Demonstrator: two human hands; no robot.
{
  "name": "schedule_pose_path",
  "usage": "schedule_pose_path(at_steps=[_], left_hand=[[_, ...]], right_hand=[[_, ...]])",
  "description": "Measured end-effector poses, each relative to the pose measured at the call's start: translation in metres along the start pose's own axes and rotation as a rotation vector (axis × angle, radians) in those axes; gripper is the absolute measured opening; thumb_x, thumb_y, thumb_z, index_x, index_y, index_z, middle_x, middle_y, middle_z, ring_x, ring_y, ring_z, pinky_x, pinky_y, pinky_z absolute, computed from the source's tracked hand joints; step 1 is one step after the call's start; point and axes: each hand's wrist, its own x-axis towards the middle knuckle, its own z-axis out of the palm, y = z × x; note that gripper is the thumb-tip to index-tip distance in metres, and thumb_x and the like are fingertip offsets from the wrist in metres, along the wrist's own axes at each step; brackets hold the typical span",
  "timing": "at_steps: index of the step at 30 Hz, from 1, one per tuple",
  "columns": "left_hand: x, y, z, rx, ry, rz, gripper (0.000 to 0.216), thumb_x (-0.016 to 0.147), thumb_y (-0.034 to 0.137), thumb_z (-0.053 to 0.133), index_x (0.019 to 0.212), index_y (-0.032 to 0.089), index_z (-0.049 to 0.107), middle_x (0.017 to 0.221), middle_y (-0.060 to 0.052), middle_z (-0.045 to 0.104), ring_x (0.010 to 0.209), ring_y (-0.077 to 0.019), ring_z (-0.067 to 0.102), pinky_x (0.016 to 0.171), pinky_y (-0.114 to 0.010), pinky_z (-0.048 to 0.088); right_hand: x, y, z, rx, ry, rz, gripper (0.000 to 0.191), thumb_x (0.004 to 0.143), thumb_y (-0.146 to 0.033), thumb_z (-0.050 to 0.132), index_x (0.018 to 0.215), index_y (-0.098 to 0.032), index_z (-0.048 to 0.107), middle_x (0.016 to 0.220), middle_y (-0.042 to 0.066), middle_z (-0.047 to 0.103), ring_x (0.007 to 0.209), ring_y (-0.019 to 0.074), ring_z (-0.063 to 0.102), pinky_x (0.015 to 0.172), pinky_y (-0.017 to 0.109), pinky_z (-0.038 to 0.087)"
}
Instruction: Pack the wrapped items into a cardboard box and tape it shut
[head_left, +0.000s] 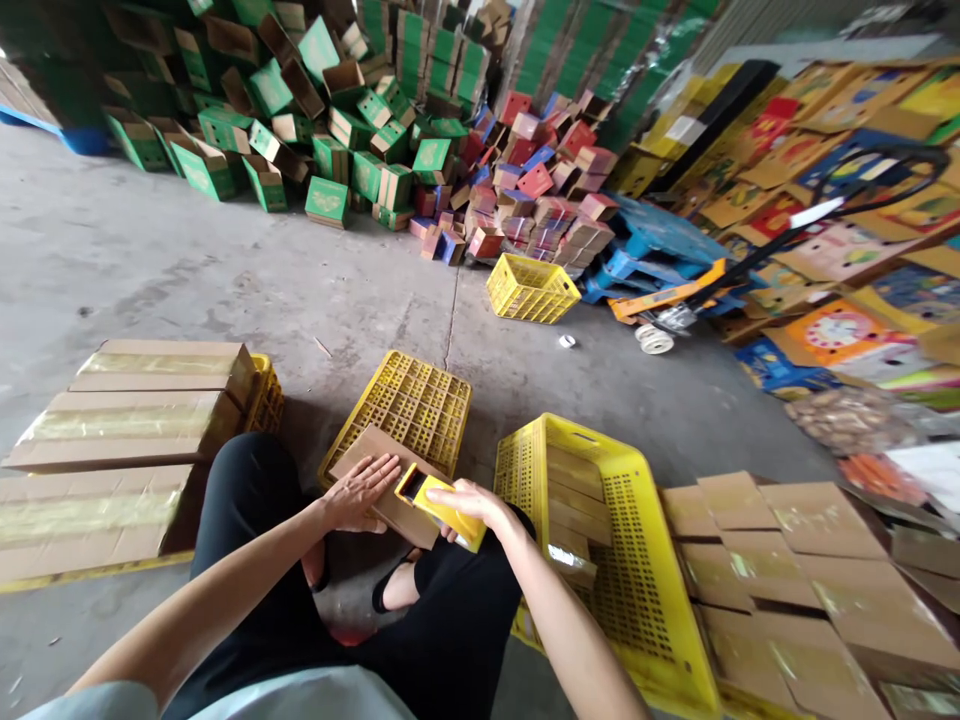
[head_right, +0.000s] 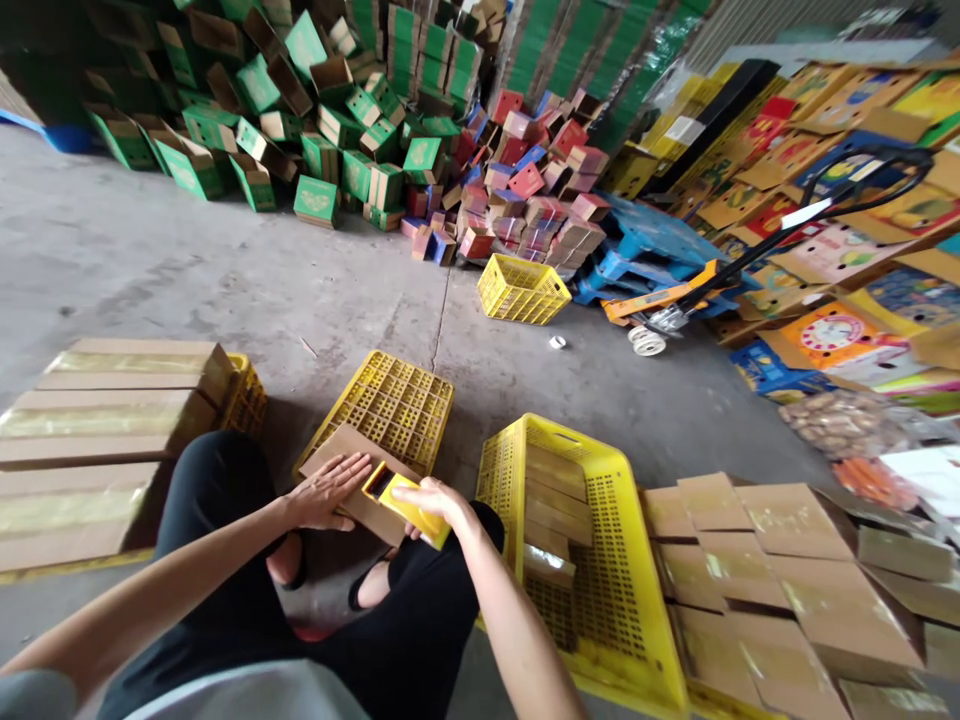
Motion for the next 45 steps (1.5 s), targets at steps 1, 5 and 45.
schedule_pose_path(at_steps=[1,5,45], left_hand=[[0.001,0.002,0.001,0.0,0.001,-0.01,0.118,0.088,0.088,0.053,0.174,0.018,0.012,0.177,-0.019,0.023,0.162,-0.0434,0.025,0.131,-0.055,0.018],[0.006,0.014,0.002,-0.012,-0.032,-0.013,0.123,0.086,0.084,0.057,0.173,0.012,0.01,0.177,-0.023,0.019,0.163,-0.0439,0.021,0.13,-0.055,0.021],[0.025,-0.007,-0.001,0.058,-0.089,0.032,0.118,0.087,0.08,0.06,0.174,0.017,0.013,0.179,-0.016,0.018,0.163,-0.0414,0.022,0.131,-0.05,0.018]], right_hand=[[0.0,0.0,0.001,0.014,-0.003,0.002,0.04,0.107,-0.046,0.056,0.09,-0.012,0.069,0.069,0.011,0.075,0.055,0.0195,0.072,0.054,0.026,0.062],[0.001,0.002,0.006,0.007,-0.01,0.036,0.042,0.108,-0.048,0.053,0.093,-0.012,0.069,0.069,0.011,0.075,0.056,0.0207,0.074,0.053,0.026,0.061],[0.012,0.017,0.008,0.029,0.076,-0.033,0.053,0.103,-0.06,0.055,0.084,-0.013,0.07,0.068,0.015,0.072,0.059,0.0246,0.075,0.052,0.032,0.064]])
